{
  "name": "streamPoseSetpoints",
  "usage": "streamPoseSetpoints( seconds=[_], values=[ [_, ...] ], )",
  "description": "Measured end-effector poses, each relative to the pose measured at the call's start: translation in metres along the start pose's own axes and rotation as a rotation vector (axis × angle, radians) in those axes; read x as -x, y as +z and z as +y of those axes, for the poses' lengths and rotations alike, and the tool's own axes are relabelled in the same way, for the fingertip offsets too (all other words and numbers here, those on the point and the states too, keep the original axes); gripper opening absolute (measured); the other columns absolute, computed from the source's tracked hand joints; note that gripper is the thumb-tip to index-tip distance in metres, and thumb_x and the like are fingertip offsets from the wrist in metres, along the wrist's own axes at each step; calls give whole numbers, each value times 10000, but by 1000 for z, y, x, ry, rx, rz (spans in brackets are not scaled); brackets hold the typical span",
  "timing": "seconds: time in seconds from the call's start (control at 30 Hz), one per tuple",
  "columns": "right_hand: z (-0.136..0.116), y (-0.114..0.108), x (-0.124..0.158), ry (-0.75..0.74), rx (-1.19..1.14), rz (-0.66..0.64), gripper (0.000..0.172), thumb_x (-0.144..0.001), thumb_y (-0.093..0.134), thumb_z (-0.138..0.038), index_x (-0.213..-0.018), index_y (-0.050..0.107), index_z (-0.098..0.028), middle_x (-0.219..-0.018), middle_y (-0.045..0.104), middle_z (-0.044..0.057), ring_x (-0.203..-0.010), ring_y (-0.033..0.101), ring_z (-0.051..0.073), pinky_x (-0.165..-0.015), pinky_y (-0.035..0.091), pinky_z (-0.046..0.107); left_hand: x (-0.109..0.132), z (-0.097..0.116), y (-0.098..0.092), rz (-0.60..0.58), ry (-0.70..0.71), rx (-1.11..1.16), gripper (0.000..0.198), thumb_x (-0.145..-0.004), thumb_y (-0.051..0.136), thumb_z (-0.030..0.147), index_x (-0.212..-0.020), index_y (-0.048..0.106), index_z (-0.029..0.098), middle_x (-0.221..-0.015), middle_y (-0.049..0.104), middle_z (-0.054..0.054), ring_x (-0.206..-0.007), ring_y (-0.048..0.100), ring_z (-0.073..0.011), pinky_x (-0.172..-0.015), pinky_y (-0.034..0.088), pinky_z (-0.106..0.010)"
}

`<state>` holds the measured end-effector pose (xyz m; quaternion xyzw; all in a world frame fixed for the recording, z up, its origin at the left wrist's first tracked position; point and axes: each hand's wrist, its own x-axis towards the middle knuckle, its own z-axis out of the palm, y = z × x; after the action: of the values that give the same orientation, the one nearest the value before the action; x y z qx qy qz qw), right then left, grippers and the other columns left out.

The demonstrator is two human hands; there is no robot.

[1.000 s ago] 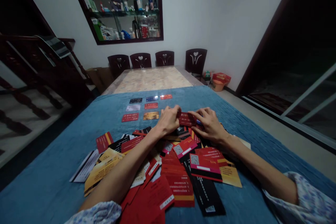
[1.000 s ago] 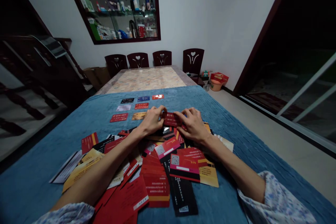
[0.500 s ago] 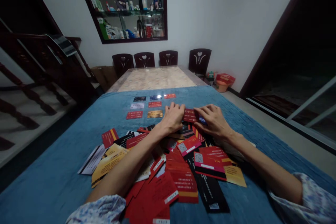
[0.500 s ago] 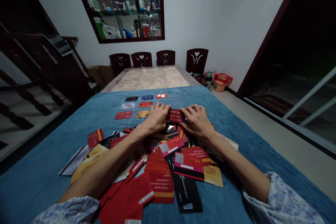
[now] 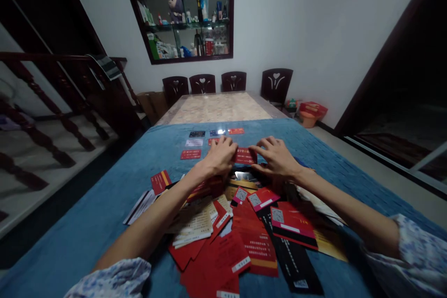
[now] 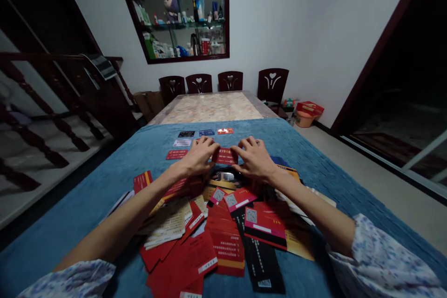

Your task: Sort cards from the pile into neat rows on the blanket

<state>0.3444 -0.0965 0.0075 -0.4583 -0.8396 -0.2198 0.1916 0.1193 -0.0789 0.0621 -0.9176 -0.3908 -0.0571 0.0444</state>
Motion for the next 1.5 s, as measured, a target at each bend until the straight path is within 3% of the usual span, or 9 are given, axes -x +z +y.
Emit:
streamPoseSetpoints(
  seconds=[0.43,0.67,0.8,0.97,1.2,1.5],
  values=[
    [-51,0,-77,6,-62,-334,523,-851,580,-516,-1262,595,-194,-1238,584,167,-1138,424,339,-855,335,426,37,-61,-9,-63,-105,-82,299,-811,574,202,-1107,597,172,-1220,566,-131,-1175,446,-311,-937,398,-473],
    [-72,7,-109,2,-95,-410,522,-864,576,-505,-1291,583,-205,-1249,600,162,-1175,424,352,-892,356,467,49,-89,-6,-110,-221,-70,351,-804,570,201,-1154,592,184,-1221,556,-128,-1174,462,-316,-933,413,-471],
    [-82,16,-127,-3,-122,-431,458,-852,590,-488,-1211,625,-206,-1234,615,155,-1168,439,349,-917,358,499,54,-106,-3,-127,-262,-64,353,-795,583,198,-1147,600,177,-1235,554,-129,-1167,487,-316,-931,432,-469],
    [-94,28,-148,-10,-179,-486,384,-848,585,-433,-1147,652,-202,-1218,625,157,-1172,452,353,-897,394,495,58,-130,5,-127,-290,-25,346,-751,607,174,-1095,638,171,-1192,583,-120,-1132,539,-298,-930,466,-400],
    [-108,44,-173,-7,-184,-557,444,-837,598,-462,-1191,652,-199,-1263,624,174,-1208,455,374,-948,394,555,61,-163,23,-94,-304,68,394,-702,560,94,-1078,666,149,-1150,619,-120,-1099,586,-276,-953,475,-347],
    [-117,57,-188,15,-181,-656,457,-817,621,-450,-1203,665,-209,-1330,599,174,-1266,440,392,-991,370,613,61,-182,48,-116,-309,118,350,-700,536,55,-1019,661,128,-1126,641,-137,-1053,593,-269,-950,471,-350]
  ],
)
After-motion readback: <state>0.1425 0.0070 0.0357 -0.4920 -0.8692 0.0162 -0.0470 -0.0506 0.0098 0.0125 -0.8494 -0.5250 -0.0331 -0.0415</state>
